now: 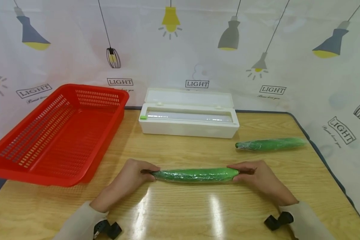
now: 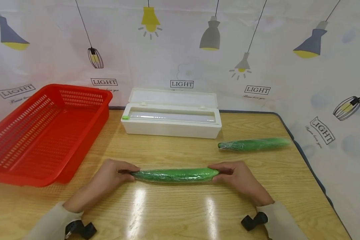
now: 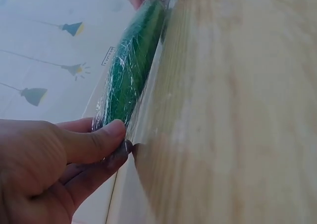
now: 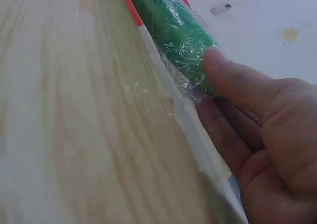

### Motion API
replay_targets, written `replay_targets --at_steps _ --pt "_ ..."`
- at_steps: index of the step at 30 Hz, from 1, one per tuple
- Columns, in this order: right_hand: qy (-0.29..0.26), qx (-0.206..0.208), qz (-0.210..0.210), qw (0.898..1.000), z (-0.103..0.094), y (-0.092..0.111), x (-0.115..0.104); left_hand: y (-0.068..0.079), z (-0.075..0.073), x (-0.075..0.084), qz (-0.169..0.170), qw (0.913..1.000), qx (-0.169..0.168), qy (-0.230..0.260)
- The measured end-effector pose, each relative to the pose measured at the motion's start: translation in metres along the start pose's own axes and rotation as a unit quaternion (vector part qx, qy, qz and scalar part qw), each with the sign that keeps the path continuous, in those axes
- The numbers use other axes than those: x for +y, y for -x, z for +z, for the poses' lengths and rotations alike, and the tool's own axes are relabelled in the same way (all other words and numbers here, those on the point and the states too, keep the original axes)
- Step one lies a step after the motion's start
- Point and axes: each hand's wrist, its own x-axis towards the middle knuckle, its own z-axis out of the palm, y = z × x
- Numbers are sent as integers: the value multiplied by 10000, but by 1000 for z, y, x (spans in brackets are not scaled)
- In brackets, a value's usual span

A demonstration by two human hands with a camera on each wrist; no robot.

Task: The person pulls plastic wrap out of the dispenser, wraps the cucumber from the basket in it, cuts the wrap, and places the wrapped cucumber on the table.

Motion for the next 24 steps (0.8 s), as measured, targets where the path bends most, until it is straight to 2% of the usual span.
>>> replay_targets --at_steps 3,8,14,16,19,24 --pt "-512 261 288 9979 0 0 7 1 1 -1 -120 9997 71 179" --pt "-783 401 -151 9960 -3 -3 17 1 1 -3 -248 9990 155 327" --pt "-1588 278 19 9869 -5 -4 17 2 -1 -6 -770 9951 332 527" --pt "-1588 163 77 9872 -5 -2 15 2 -1 -8 -837 9942 331 589" --pt "-1237 -6 209 9921 -5 0 10 1 -1 -9 -931 9929 386 631" --pt "-679 -454 -206 9964 1 -3 4 0 -2 -10 -1147 9899 523 657"
